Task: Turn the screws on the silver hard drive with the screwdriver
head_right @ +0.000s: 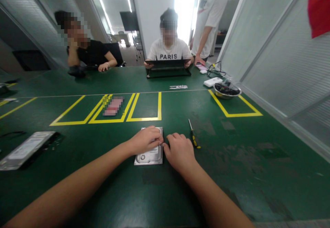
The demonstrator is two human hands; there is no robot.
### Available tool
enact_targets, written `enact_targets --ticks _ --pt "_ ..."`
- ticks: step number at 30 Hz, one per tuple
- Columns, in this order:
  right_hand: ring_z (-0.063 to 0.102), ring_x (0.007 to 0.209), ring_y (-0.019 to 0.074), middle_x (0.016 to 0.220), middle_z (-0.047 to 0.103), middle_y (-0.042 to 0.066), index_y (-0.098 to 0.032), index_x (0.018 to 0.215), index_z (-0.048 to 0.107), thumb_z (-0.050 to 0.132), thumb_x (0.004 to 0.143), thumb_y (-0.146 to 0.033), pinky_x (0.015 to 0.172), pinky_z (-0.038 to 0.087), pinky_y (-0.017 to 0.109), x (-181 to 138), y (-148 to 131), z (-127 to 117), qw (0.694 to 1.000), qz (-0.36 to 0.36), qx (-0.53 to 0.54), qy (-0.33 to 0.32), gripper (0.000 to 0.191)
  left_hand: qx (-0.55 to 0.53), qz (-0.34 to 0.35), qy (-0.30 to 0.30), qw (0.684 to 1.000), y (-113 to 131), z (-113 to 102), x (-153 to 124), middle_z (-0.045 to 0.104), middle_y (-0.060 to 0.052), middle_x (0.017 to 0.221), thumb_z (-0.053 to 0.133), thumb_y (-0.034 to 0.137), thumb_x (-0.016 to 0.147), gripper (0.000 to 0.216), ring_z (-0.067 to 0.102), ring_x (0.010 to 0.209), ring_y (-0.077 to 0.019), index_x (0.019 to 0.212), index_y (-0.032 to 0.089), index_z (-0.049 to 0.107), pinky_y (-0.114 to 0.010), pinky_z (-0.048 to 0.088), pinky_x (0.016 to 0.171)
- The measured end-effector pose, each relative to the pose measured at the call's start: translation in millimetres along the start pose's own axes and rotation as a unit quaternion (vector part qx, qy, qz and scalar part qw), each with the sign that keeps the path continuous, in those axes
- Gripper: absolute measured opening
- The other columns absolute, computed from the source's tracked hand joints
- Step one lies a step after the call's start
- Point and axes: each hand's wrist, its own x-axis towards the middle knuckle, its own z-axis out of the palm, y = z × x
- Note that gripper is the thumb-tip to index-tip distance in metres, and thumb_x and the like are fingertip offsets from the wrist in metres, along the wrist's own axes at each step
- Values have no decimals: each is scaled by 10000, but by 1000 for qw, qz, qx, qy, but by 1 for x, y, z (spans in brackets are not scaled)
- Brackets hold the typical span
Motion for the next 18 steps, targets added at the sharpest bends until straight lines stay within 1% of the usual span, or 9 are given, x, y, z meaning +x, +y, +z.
enact_targets --ticks 6,12,15,18 --pt "604 959 232 1027 676 82 -213 1045 660 479 934 -366 797 421 333 0 -1 -1 1000 5 0 -7 262 -15 -10 0 1000 1 -1 3 665 -18 811 566 197 859 130 579 802 -165 790 185 675 -286 415 790" --pt "604 950 237 1026 677 74 -217 1044 660 486 927 -373 792 420 337 0 0 0 1000 2 -1 -4 261 -52 -51 -1 997 3 -2 7 666 13 735 604 141 755 76 586 735 -148 722 185 656 -261 410 710" --pt "603 948 237 1020 675 73 -218 1035 658 483 928 -369 779 417 335 0 0 0 1000 0 -1 -1 254 -58 -69 -6 996 4 -3 8 665 15 714 602 151 744 70 587 713 -145 712 181 657 -256 404 674" --pt "602 939 237 1011 673 74 -219 1023 656 494 924 -372 774 414 335 0 0 -1 1000 2 -4 -4 244 -51 -68 -12 996 4 -3 9 656 12 697 590 169 755 84 580 704 -145 711 183 660 -253 405 668"
